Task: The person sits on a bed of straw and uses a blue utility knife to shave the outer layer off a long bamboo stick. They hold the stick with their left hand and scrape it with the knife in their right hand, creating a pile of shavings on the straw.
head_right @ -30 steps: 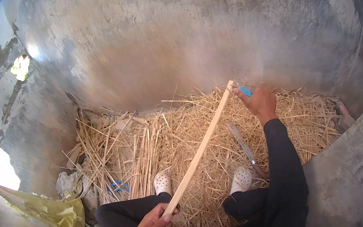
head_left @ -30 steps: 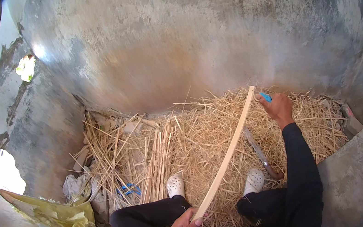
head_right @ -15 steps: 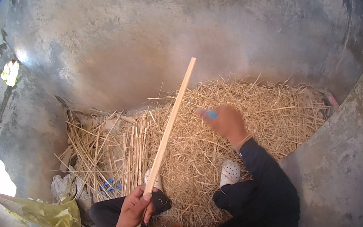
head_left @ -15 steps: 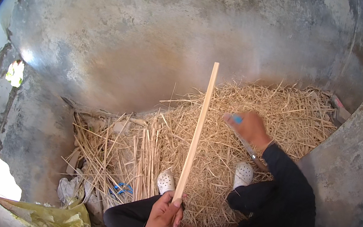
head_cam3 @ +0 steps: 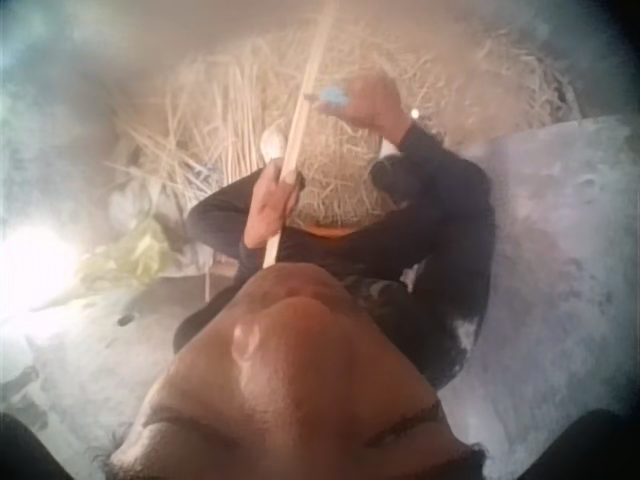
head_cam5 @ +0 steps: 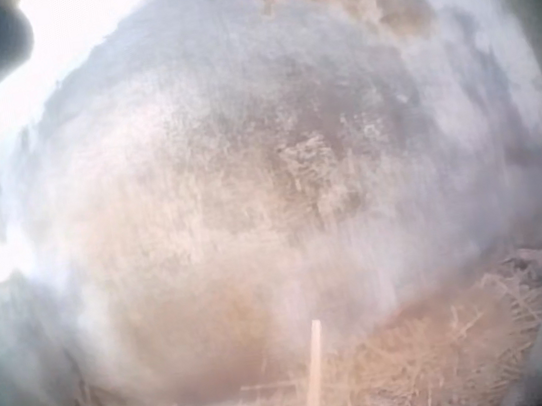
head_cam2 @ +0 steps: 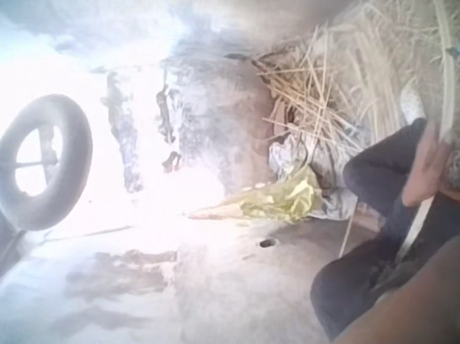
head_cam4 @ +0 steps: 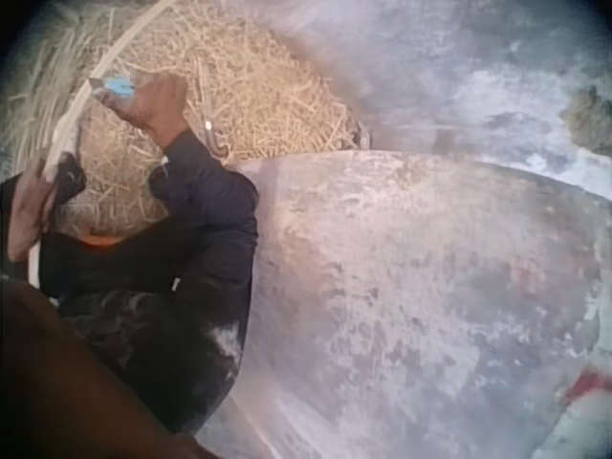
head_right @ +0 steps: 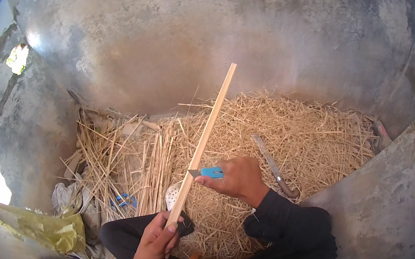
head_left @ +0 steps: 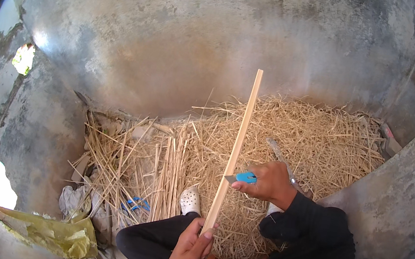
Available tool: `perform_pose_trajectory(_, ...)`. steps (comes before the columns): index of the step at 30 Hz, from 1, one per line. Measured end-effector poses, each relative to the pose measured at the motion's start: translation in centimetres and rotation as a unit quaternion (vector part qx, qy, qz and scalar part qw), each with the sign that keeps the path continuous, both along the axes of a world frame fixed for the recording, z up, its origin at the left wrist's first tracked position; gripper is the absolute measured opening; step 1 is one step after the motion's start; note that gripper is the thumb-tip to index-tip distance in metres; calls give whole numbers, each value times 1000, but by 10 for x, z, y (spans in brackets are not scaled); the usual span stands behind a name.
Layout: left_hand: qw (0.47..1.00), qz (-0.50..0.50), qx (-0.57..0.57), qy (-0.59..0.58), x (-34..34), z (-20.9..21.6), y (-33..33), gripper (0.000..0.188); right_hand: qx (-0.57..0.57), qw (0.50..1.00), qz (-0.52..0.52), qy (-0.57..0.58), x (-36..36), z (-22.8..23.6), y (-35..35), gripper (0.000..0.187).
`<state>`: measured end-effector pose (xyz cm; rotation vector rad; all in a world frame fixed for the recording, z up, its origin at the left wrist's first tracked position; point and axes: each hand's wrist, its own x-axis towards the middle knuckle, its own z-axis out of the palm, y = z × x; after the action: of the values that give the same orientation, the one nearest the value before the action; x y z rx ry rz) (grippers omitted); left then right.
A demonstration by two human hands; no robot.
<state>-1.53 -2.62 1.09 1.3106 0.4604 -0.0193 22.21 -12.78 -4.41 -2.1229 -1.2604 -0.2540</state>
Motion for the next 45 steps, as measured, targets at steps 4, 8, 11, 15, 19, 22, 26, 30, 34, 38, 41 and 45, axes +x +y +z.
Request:
perform_pose_trajectory(4, 999, -20, 27, -6, 1, 0, -5, 26, 38, 997, 5, -73, 22, 4, -3, 69)
perform_pose_trajectory(8, 1000, -14, 4, 1, 1, 5, -10, 26, 35, 995, -80, -36, 61, -10, -2, 69)
perform_pose_trajectory(11, 999, -28, 13, -10, -4, 3, -18, 26, 12, 991, -130, -25, 90, -6, -14, 71)
perform_pose_trajectory(15, 999, -39, 20, 3, -3, 2, -22, 28, -29, 988, -146, -40, 114, 1, -20, 76)
perform_pose_trajectory(19, 992, -40, 114, -27, -19, -29, -31, 23, 1, 939, -340, 46, 197, -8, -50, 78)
perform_pose_trajectory(22, 996, -52, 72, -11, -6, -4, -38, 24, 141, 885, -414, 158, 244, -32, -82, 73)
perform_pose_trajectory(26, 999, -21, 11, 24, 1, -2, -7, 36, -44, 933, -300, 194, 169, -18, -54, 71)
perform_pose_trajectory(30, 1000, 6, -16, 6, 14, -2, 1, 45, 8, 995, -42, 91, 50, -5, -20, 73)
perform_pose_trajectory(34, 999, 2, -50, -13, 12, 3, -5, 53, -21, 998, 49, -16, 9, 20, -11, 74)
perform_pose_trajectory(38, 998, 4, -61, -15, 14, 5, -6, 55, 11, 998, 18, -65, 22, 9, -7, 72)
perform_pose_trajectory(41, 996, 11, -89, -29, 15, -3, -9, 54, 24, 997, 6, -79, 26, 4, -6, 68)
perform_pose_trajectory(45, 996, 40, -81, -11, 19, -2, -12, 56, 41, 993, 13, -107, 34, 9, -4, 72)
